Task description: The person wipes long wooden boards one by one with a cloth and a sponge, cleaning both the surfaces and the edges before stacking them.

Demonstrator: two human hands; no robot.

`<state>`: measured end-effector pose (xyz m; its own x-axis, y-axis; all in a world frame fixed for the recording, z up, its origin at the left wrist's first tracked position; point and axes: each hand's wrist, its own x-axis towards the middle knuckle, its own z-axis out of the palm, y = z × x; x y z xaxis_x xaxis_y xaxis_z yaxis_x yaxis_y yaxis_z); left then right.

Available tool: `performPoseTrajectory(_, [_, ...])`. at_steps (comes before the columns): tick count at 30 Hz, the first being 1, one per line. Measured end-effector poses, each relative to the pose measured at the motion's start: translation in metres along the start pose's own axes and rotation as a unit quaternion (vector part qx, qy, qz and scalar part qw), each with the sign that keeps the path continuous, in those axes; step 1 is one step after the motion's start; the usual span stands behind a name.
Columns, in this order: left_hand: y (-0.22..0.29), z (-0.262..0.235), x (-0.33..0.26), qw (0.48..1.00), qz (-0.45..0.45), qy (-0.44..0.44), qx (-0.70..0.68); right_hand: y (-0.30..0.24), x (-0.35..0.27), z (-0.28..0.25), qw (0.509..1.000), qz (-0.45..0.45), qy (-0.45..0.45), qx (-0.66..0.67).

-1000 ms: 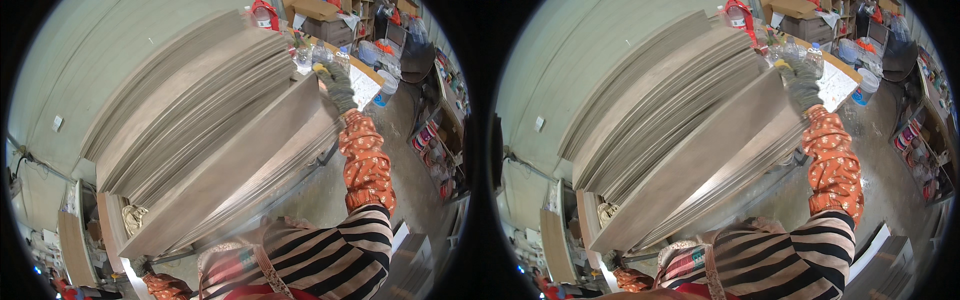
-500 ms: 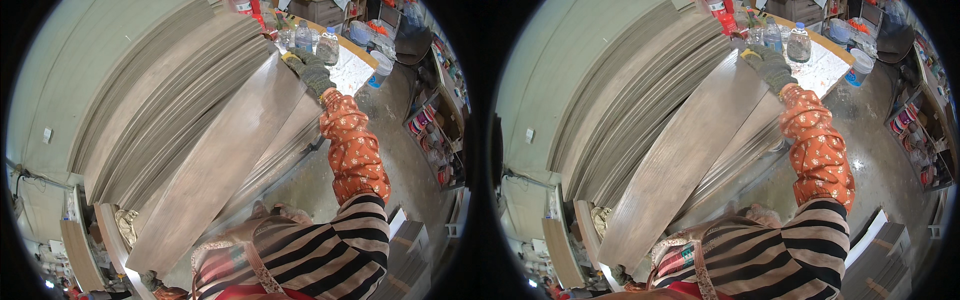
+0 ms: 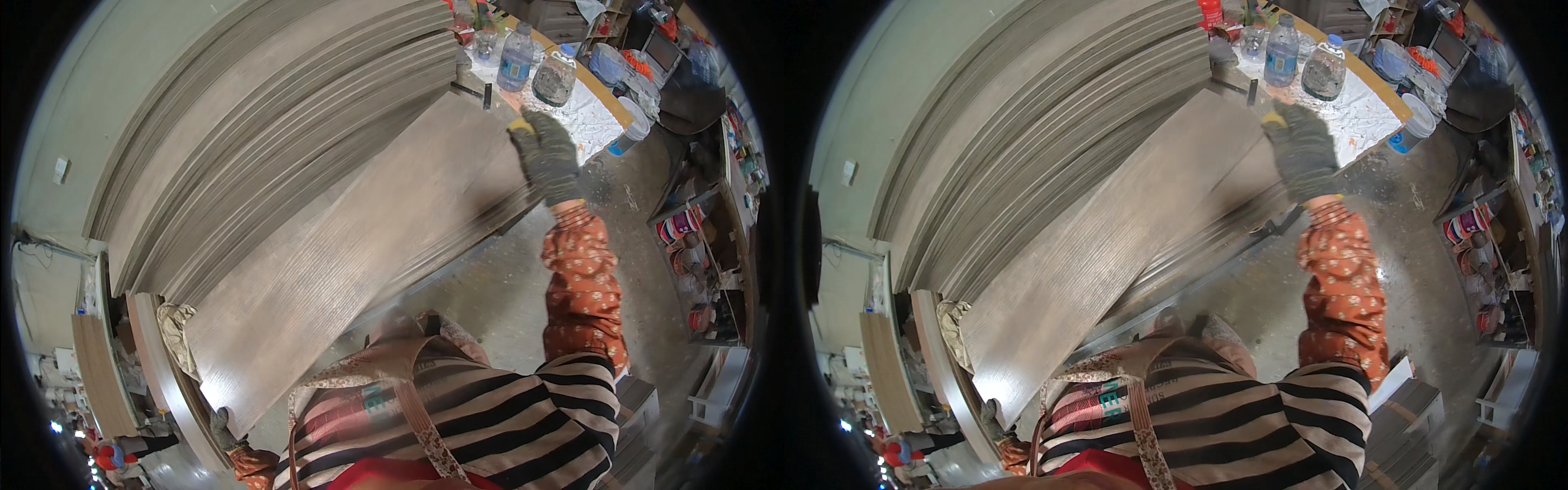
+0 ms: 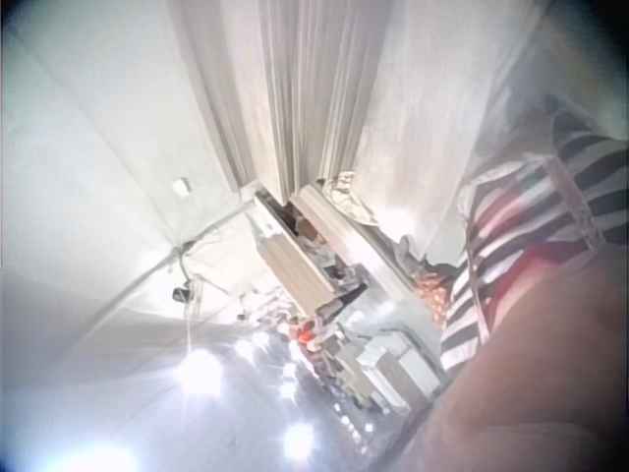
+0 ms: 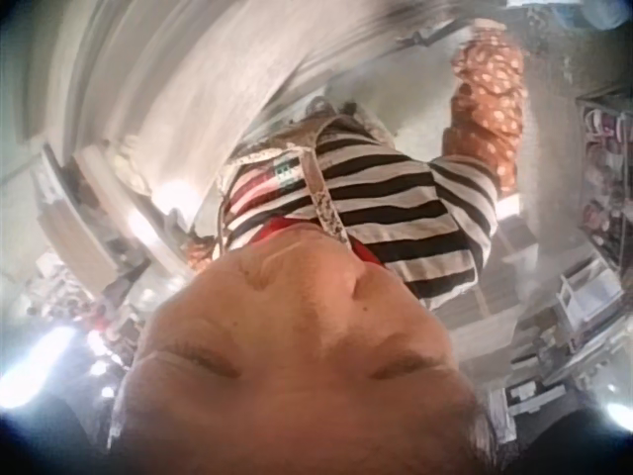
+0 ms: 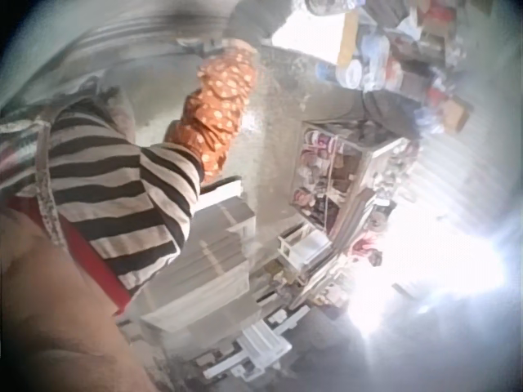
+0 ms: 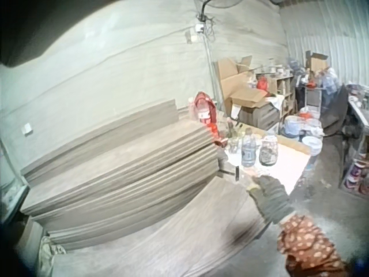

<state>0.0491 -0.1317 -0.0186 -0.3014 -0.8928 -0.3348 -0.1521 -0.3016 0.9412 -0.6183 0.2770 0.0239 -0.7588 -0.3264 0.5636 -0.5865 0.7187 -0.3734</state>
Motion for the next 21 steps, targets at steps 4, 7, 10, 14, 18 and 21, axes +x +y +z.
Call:
performPoseTrajectory(4, [0.009, 0.009, -0.001, 1.000, 0.010, -0.016, 0.004, -0.053, -0.041, 0.002, 0.982, -0.165, 0.012, -0.094])
performPoseTrajectory(7, [0.004, 0.001, 0.001, 0.999, -0.016, -0.037, -0.004, -0.120, -0.088, 0.011, 0.967, -0.248, -0.022, 0.060])
performPoseTrajectory(10, [-0.012, -0.037, 0.001, 1.000, -0.008, -0.005, 0.014, -0.152, -0.098, -0.006, 0.937, -0.257, -0.176, 0.155])
performPoseTrajectory(14, [-0.009, -0.049, -0.006, 0.993, -0.035, 0.034, 0.110, -0.081, -0.072, 0.014, 0.950, -0.304, -0.077, 0.003])
performPoseTrajectory(18, [-0.016, -0.049, 0.017, 0.972, 0.030, 0.009, 0.235, 0.019, 0.008, 0.028, 0.996, -0.087, 0.009, -0.004])
performPoseTrajectory(21, [-0.003, -0.023, 0.019, 0.977, 0.022, 0.029, 0.210, 0.069, 0.056, 0.043, 0.998, -0.008, -0.052, 0.033])
